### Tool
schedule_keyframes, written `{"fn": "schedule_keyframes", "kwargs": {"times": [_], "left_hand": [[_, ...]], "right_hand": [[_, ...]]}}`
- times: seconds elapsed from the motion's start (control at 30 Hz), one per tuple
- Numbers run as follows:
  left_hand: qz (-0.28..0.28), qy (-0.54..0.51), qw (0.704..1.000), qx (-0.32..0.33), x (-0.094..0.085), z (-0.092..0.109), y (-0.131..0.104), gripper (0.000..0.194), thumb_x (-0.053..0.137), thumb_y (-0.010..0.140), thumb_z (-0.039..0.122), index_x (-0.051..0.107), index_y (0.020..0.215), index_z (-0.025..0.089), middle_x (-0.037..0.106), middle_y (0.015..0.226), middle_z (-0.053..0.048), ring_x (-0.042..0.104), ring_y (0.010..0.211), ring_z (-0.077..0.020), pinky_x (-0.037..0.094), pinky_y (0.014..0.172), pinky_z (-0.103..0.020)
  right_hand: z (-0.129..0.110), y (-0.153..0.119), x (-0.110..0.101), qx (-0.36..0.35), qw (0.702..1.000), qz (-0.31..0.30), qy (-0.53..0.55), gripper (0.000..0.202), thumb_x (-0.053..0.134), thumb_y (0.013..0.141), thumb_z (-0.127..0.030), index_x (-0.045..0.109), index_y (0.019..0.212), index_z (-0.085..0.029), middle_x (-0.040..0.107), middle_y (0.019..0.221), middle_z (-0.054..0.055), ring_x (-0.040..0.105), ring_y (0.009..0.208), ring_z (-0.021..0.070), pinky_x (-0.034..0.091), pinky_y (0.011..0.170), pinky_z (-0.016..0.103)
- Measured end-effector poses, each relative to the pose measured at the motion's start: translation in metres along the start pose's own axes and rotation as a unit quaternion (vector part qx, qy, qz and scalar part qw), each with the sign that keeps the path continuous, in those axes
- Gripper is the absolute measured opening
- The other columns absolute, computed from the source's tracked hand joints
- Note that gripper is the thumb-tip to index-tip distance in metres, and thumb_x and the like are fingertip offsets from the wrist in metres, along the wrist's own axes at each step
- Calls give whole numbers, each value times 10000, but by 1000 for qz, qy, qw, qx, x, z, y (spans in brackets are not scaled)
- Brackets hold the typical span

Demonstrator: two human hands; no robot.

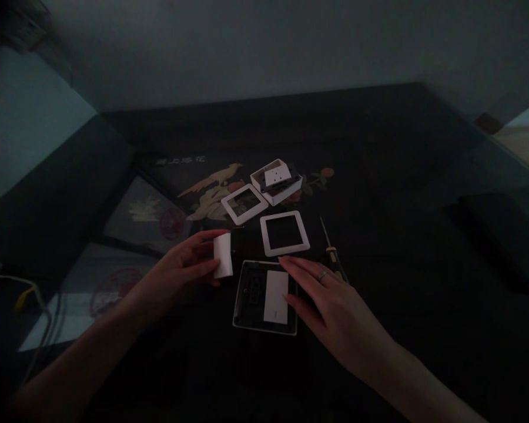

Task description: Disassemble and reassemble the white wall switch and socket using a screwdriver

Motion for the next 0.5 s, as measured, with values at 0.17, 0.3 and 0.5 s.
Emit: {"fn": "schedule_keyframes", "kwargs": {"times": [0.17, 0.3, 0.5], "left_hand": [[-60, -55, 996, -25, 6, -3, -2, 768, 826, 666, 67, 538, 1351, 258, 663, 1287, -93, 691, 1053, -225, 572, 869, -329], [-71, -60, 995, -29, 12, -8, -4, 692, 836, 645, 79, 600, 1281, 217, 681, 1266, -94, 686, 1051, -217, 550, 871, -312], [-89, -56, 993, -54, 21, -16, -6, 623, 821, 682, 112, 607, 1258, 217, 702, 1212, -61, 674, 1083, -202, 529, 920, -326]], "right_hand": [[0, -2, 1, -4, 1000, -2, -10, 429, 493, 990, -279, 534, 1415, -228, 632, 1394, 111, 627, 1253, 256, 562, 1014, 454], [-1, -3, 2, -19, 999, -3, -28, 416, 469, 1005, -278, 536, 1407, -192, 617, 1405, 129, 622, 1257, 246, 554, 1025, 451], [-2, -1, 3, -20, 1000, -3, -23, 417, 477, 998, -265, 544, 1403, -192, 616, 1404, 133, 624, 1252, 255, 562, 1013, 459]]}}
Point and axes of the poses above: each hand's wrist, its own y-axis towards the middle knuckle, its own x-axis out of the palm, z = x × y, the point moved 2 cm from there along y, towards the middle knuckle
